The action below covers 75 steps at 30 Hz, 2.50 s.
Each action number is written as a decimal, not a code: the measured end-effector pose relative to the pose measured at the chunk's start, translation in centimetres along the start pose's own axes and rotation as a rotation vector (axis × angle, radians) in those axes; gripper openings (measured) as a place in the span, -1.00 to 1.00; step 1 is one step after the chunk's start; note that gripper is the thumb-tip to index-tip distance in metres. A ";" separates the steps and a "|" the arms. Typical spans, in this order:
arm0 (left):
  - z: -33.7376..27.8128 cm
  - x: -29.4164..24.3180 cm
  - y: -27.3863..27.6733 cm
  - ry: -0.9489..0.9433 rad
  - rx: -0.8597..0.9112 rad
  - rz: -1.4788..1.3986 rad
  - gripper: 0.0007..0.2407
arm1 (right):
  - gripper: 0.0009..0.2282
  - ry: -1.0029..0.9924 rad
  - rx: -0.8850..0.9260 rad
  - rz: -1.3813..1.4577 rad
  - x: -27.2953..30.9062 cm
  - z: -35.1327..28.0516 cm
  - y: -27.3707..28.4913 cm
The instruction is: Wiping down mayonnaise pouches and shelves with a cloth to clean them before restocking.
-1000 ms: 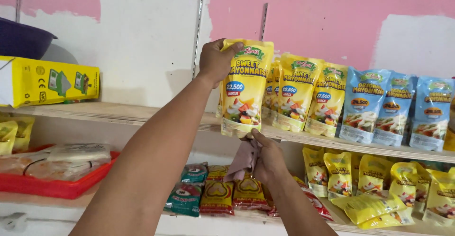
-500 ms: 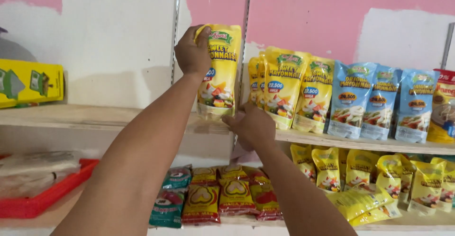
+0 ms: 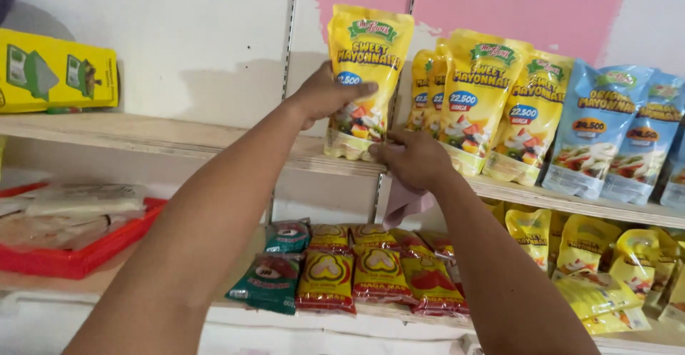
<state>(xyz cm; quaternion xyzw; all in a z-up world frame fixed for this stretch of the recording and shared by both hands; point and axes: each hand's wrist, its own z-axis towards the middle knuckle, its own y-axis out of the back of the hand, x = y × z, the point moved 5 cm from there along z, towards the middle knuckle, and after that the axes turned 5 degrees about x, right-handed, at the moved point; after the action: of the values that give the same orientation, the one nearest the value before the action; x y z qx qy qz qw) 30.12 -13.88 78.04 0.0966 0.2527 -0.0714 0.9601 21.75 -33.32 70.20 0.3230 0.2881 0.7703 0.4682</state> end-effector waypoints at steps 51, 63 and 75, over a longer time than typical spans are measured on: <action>-44.4 0.4 -8.6 0.089 0.173 0.796 -0.27 | -0.68 0.083 -0.400 0.688 2.5 -29.8 -15.7; -68.0 5.9 -12.0 0.710 0.447 0.560 -0.39 | -0.73 -0.180 0.116 0.634 1.4 -49.3 -32.5; -81.9 4.9 -11.4 0.836 0.620 0.882 -0.36 | -0.54 -0.201 0.377 0.684 2.6 -60.3 -40.7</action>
<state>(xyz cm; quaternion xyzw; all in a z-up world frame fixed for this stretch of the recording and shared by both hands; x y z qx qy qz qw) -6.41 -7.25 3.94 0.4806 0.5073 0.3008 0.6490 -3.71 -23.38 2.71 0.5543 0.2529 0.7799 0.1433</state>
